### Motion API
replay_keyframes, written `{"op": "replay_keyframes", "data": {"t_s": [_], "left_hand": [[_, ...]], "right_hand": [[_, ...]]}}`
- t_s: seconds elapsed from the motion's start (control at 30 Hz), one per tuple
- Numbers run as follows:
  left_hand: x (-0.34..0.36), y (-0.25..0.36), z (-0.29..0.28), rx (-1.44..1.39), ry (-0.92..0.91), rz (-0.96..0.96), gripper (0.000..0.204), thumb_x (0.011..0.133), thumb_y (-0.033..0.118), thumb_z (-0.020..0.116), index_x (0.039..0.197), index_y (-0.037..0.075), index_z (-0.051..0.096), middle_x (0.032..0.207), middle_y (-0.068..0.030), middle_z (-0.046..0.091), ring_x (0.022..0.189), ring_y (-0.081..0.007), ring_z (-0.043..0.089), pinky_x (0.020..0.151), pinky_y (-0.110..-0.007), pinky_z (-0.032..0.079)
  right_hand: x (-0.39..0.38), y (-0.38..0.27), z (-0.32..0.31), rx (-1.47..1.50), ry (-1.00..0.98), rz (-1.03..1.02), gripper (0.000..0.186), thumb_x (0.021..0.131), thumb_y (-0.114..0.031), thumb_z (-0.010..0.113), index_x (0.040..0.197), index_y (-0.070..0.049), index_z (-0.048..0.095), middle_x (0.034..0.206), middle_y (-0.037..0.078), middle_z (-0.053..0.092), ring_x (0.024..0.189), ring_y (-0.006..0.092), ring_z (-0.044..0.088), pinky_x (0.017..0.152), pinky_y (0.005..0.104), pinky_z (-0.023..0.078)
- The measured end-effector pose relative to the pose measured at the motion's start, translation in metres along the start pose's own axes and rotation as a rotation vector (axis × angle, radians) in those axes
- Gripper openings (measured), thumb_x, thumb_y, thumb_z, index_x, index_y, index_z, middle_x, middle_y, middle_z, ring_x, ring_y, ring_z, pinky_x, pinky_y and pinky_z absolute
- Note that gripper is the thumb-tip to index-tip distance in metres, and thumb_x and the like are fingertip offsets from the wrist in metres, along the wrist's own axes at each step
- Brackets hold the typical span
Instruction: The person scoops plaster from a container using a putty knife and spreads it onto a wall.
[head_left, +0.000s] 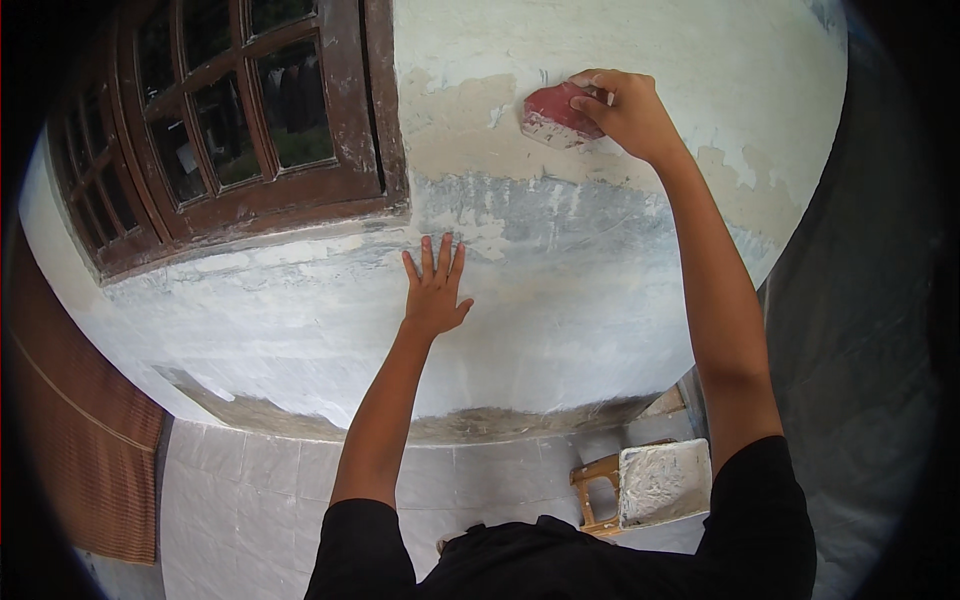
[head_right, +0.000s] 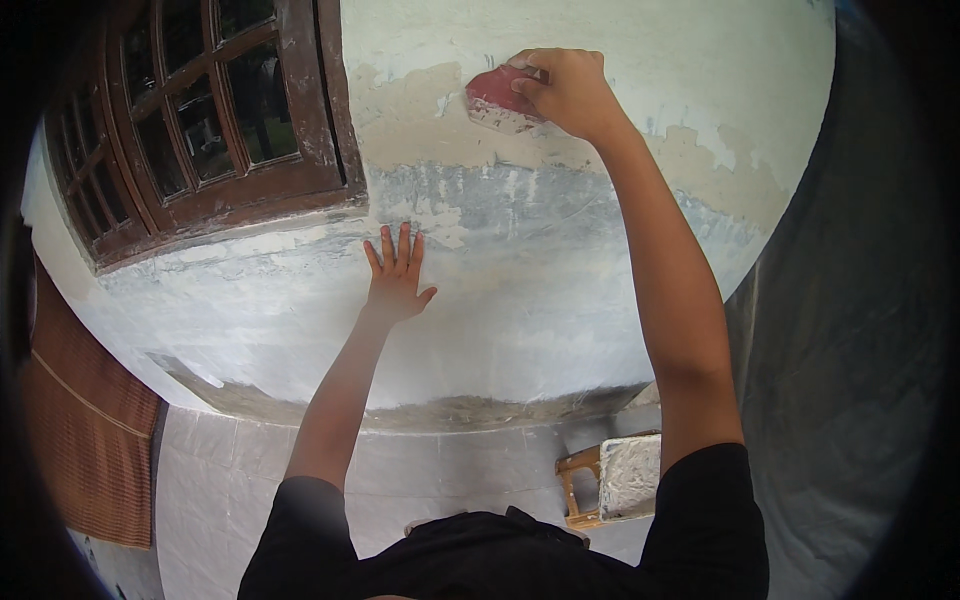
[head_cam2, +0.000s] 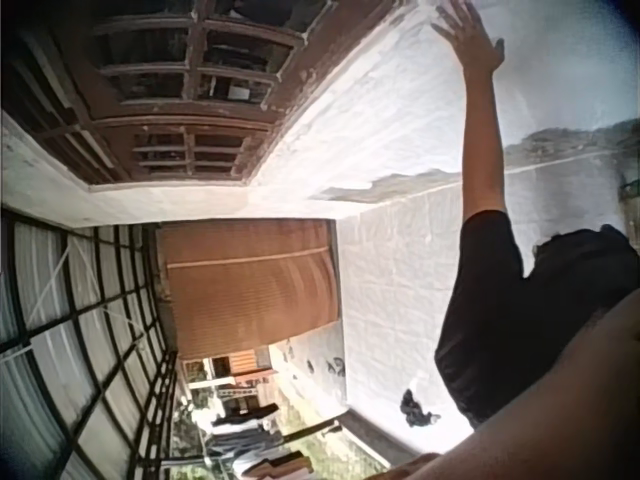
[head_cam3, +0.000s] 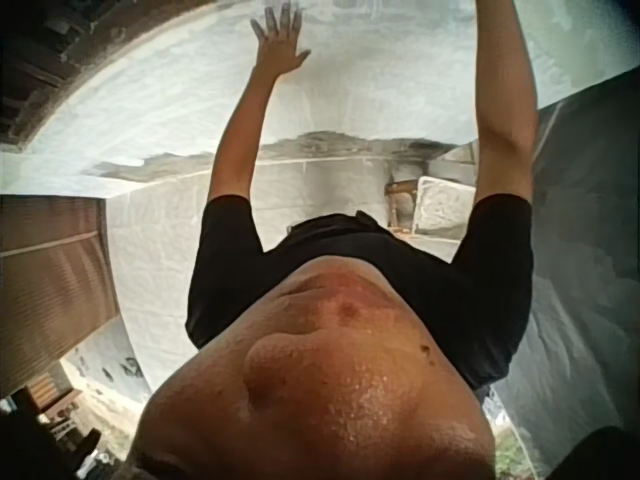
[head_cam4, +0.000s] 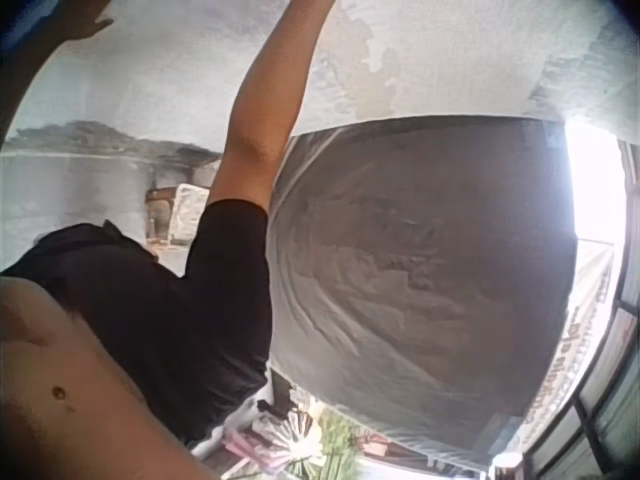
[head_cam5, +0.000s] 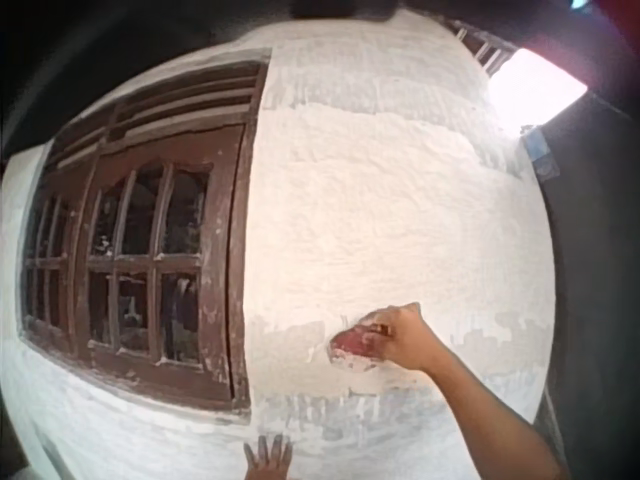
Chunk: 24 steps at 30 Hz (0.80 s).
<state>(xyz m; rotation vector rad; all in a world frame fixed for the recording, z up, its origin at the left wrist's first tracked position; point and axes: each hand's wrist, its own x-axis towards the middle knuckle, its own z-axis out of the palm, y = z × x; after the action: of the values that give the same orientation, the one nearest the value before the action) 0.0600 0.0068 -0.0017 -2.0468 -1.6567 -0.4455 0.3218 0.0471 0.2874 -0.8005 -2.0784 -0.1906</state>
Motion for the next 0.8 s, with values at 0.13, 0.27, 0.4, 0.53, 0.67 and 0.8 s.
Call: {"op": "replay_keyframes", "data": {"t_s": [0.13,0.27,0.4,0.53,0.67,0.8], "left_hand": [[0.002,0.001,0.003,-0.005,0.006,-0.009,0.1,0.078,0.051,0.063,0.148,0.003,0.01,0.154,-0.0227,-0.003,0.139,-0.0482,-0.011,0.103,-0.071,-0.004],[0.002,-0.002,0.006,-0.02,0.024,-0.003,0.101,0.078,0.05,0.064,0.148,0.003,0.01,0.154,-0.0235,-0.002,0.138,-0.0489,-0.01,0.103,-0.071,-0.004],[0.003,-0.002,0.005,-0.021,0.036,-0.003,0.101,0.077,0.05,0.065,0.148,0.003,0.01,0.154,-0.0236,-0.002,0.138,-0.0492,-0.01,0.102,-0.071,-0.004],[0.002,-0.002,0.006,-0.037,0.044,0.011,0.101,0.077,0.05,0.065,0.148,0.003,0.01,0.154,-0.0236,-0.002,0.138,-0.0493,-0.01,0.102,-0.071,-0.004],[0.002,-0.003,0.009,-0.034,0.045,0.013,0.102,0.077,0.05,0.065,0.148,0.004,0.008,0.154,-0.0239,-0.003,0.138,-0.0499,-0.01,0.102,-0.071,-0.004],[0.003,-0.003,0.009,-0.024,0.044,0.016,0.103,0.077,0.05,0.065,0.148,0.004,0.008,0.153,-0.0242,-0.003,0.138,-0.0502,-0.01,0.102,-0.072,-0.004]], "right_hand": [[0.0,0.004,0.02,-0.16,-0.062,-0.25,0.023,0.077,-0.009,0.068,0.098,0.0,0.069,0.079,0.017,0.067,0.066,0.0267,0.062,0.069,0.0331,0.05],[0.006,-0.004,0.008,-0.203,-0.007,-0.127,0.023,0.078,-0.01,0.068,0.099,0.0,0.069,0.082,0.019,0.067,0.068,0.0278,0.062,0.069,0.0342,0.05],[0.001,-0.001,0.016,-0.08,-0.061,-0.081,0.019,0.08,-0.017,0.064,0.096,-0.01,0.071,0.071,0.01,0.067,0.071,0.0258,0.061,0.088,0.0397,0.031],[0.001,0.002,0.01,-0.325,0.025,-0.141,0.019,0.08,-0.017,0.064,0.096,-0.011,0.071,0.072,0.01,0.067,0.072,0.0252,0.061,0.087,0.0393,0.031],[-0.005,-0.004,-0.004,-0.354,0.181,-0.151,0.02,0.08,-0.016,0.064,0.097,-0.011,0.071,0.071,0.009,0.067,0.07,0.0237,0.061,0.087,0.0383,0.031],[-0.011,-0.007,-0.003,-0.251,0.192,-0.163,0.02,0.079,-0.016,0.066,0.097,-0.009,0.07,0.072,0.009,0.066,0.069,0.023,0.06,0.088,0.0375,0.031]]}}
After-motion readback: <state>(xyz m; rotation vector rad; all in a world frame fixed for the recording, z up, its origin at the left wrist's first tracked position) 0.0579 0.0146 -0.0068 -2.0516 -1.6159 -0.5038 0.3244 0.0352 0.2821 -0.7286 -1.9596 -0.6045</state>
